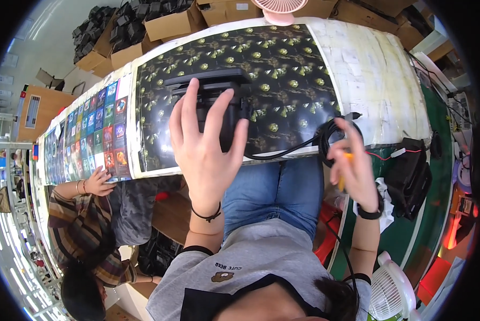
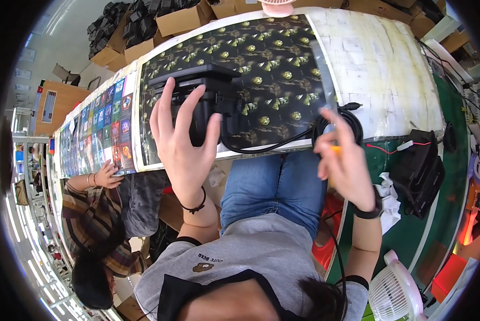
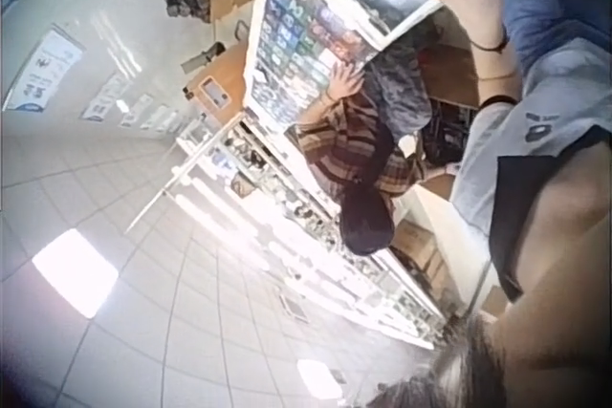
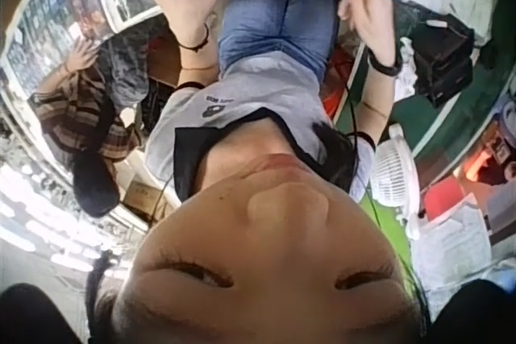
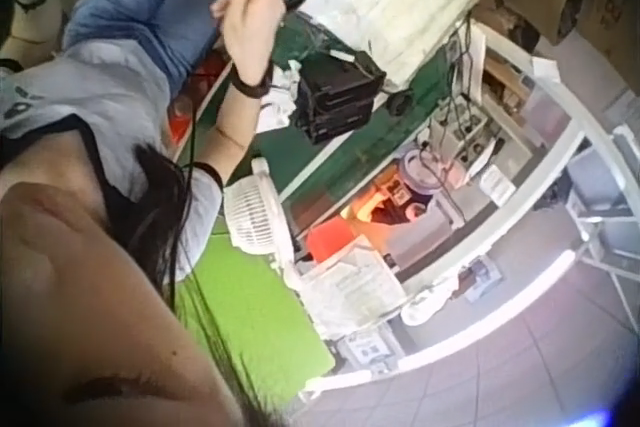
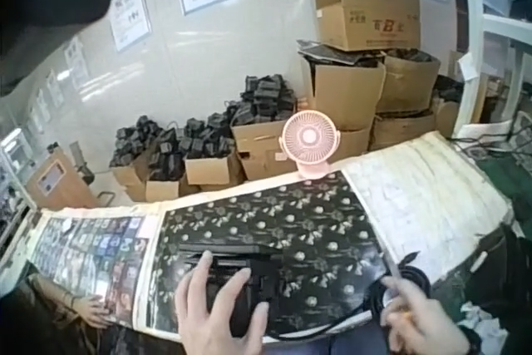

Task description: Assembling a black plastic electronic enclosure or junction box using a screwdriver.

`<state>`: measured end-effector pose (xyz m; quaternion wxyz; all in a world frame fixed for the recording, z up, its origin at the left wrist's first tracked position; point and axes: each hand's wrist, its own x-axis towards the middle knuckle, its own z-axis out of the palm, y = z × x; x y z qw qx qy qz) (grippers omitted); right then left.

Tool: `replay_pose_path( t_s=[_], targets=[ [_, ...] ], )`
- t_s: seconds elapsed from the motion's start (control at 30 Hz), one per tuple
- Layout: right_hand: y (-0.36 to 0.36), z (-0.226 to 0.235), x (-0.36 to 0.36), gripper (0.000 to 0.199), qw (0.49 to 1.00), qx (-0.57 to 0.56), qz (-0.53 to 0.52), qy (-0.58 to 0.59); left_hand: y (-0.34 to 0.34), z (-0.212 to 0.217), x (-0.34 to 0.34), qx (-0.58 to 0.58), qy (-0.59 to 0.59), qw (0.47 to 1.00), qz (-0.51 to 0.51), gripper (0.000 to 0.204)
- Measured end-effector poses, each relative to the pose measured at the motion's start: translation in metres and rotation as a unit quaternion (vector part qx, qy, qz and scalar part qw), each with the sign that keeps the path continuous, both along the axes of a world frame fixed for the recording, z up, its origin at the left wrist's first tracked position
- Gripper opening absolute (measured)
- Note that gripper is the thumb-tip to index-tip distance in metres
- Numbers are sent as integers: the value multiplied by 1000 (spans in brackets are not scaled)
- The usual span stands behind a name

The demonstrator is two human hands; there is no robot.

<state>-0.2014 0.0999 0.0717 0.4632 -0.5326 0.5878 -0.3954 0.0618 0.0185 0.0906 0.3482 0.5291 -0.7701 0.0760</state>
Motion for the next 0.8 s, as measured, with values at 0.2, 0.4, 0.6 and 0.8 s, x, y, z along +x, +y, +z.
replay_pose_path(
  t_s=[0.2, 0.4, 0.6, 0.8],
  targets=[
    [-10, -45, 52, 65, 992, 19, 57, -108, 0, -2, -4, 28, -77, 997, -1, 65],
    [5, -52, 90, 60, 977, -138, 1, 162, -3, -20, -2, -33, -101, 994, 32, 70],
    [22, -84, 100, 58, 987, -60, -20, 146, -8, -29, -5, -76, -59, 995, 0, 86],
    [20, -93, 109, 55, 959, -168, -78, 213, -10, -36, 0, -114, -121, 986, 23, 77]
  ],
)
